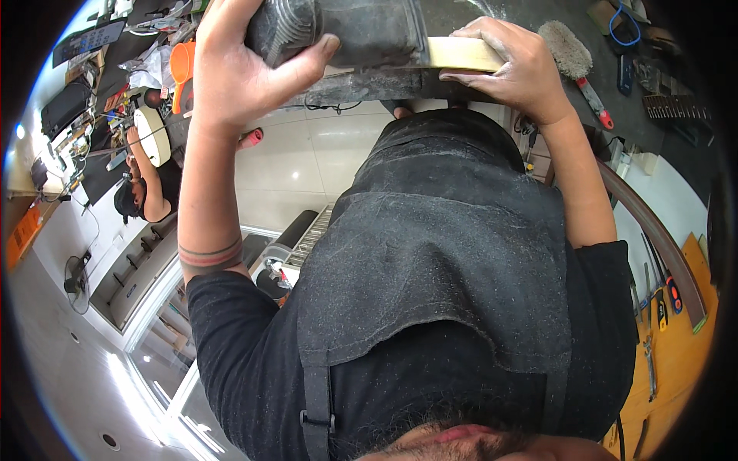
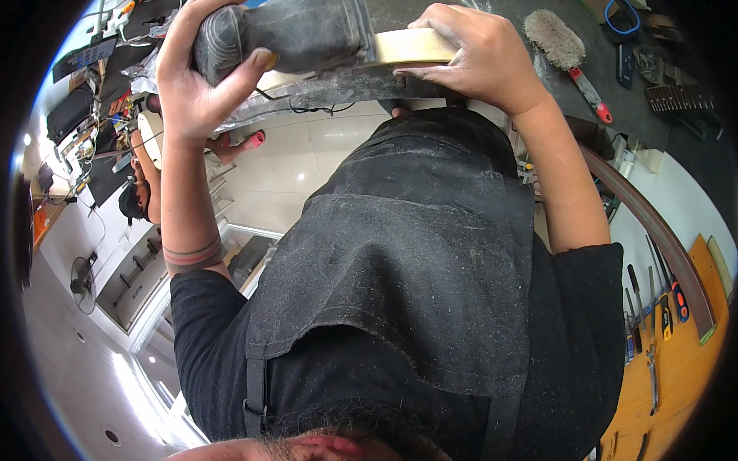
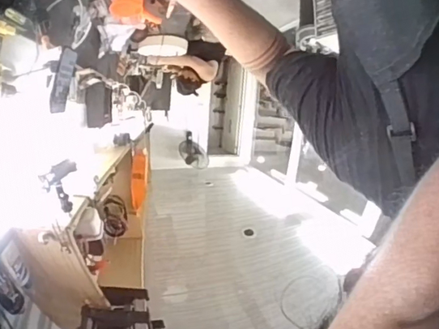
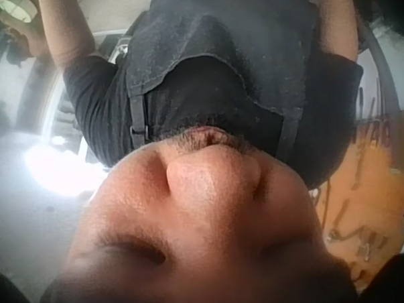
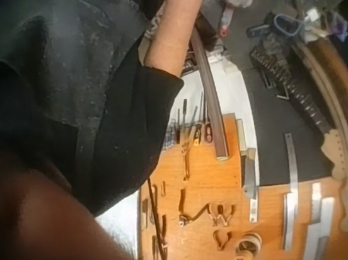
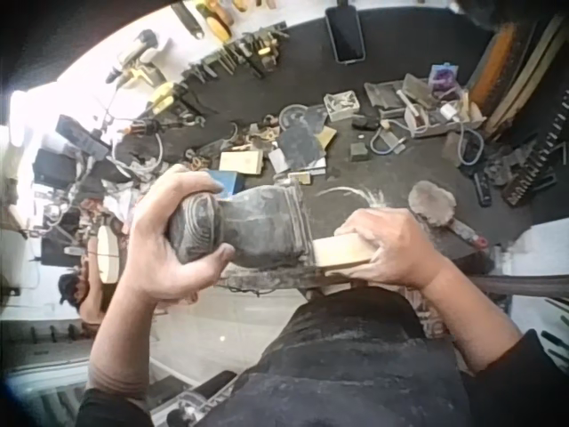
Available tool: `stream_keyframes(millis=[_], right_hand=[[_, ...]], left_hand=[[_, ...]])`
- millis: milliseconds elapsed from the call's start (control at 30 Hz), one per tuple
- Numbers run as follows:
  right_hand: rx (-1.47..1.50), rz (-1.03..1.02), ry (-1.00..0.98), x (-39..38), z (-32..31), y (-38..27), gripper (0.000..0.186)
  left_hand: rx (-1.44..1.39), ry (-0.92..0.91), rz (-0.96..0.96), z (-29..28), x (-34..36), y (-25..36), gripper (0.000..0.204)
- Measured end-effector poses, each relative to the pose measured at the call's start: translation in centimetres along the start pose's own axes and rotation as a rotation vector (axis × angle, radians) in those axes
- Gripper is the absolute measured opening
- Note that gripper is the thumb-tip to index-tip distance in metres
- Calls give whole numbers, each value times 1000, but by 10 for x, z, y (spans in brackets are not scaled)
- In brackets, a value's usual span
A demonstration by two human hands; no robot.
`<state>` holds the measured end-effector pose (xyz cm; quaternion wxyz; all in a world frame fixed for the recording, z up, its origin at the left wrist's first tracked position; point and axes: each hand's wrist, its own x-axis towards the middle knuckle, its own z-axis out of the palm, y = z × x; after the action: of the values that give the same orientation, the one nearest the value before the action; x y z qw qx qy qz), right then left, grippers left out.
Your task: The person sands the wood of a guitar neck using a power sander and a hand file.
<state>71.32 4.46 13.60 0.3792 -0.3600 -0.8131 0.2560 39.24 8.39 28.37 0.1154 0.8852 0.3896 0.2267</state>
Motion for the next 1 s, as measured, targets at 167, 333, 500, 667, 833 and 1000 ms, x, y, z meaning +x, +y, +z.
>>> stream_keyframes(millis=[167,333,500,667,833,1000], right_hand=[[-6,24,19,4,3,-7,46],[-80,100,41,10,2,-28,44],[-245,176,110,5,11,-45,40],[-147,229,341,0,21,-43,27],[-110,478,683,7,52,-32,34],[-305,551,800,-18,63,7,35]], left_hand=[[-423,154,-297,-26,-3,-1,52],[-1148,439,-667,-51,-38,-38,50],[-1149,347,-740,-56,-74,-74,52],[-700,203,-318,-43,-49,-76,70],[-461,58,152,-30,-21,-71,67],[-464,3,277,-14,3,-48,66]])
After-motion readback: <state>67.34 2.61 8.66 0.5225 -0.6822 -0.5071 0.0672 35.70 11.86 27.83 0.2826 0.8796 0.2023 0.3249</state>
